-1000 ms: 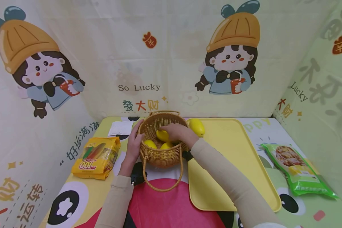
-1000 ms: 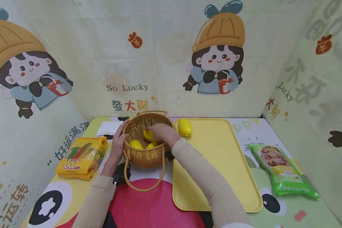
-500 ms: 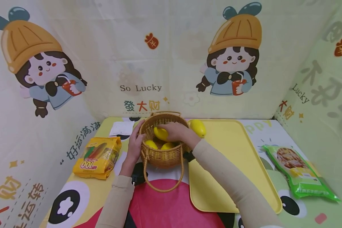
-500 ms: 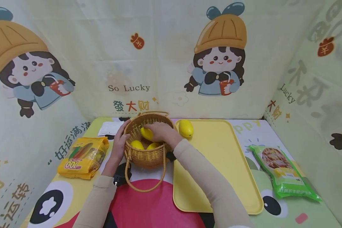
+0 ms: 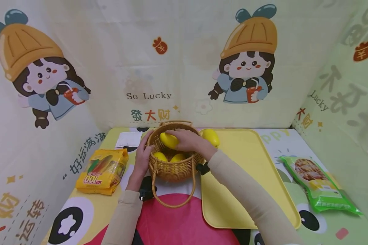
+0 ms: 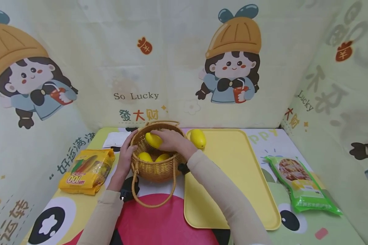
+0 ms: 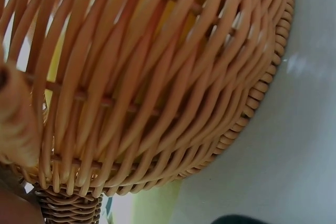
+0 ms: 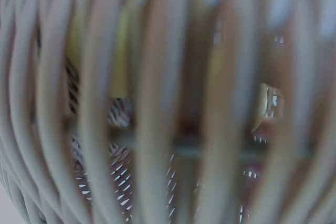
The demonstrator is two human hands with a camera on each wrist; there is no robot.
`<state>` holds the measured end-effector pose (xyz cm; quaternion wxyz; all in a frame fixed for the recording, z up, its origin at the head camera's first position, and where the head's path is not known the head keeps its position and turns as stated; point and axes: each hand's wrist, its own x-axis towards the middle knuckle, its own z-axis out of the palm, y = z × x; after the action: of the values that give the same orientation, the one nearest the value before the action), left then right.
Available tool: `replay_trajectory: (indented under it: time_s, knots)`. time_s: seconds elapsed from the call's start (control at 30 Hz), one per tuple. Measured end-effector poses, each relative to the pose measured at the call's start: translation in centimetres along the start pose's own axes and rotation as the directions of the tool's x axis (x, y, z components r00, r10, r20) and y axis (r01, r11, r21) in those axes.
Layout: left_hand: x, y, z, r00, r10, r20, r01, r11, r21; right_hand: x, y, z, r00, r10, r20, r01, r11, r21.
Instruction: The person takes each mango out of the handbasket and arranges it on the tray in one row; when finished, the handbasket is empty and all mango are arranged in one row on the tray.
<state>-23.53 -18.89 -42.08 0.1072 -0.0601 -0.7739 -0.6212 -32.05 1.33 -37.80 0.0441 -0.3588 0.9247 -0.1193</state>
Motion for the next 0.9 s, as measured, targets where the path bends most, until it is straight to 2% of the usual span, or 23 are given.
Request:
replay_trajectory:
  time_s: [0.13,0.4,0.57,0.9]
  knots:
    - [-0.2,-0.1,-0.1,1.000,-0.016,-0.013,0.016,1.000,-0.005,-0.5,-0.3,-0.5,1.000,-0.010,-0.017,0.012,0.996,0.084]
    - [-0.2,-0.2,-0.1,0.999,0.004,-0.033,-0.005,1.000,-0.008,-1.4,0.0,-1.1,0.996,0.005,-0.092,0.005,0.994,0.107]
    - [-0.3,-0.1,0.0,0.999,0.006,-0.035,-0.006,1.000,-0.006,-2.2,0.0,-1.8,0.992,0.005,-0.130,0.017,0.985,0.169]
    - [-0.1,-0.1,0.3,0.999,-0.001,-0.035,0.000,1.000,-0.023,-2.9,0.8,-3.7,0.965,0.022,-0.260,0.033,0.979,0.203]
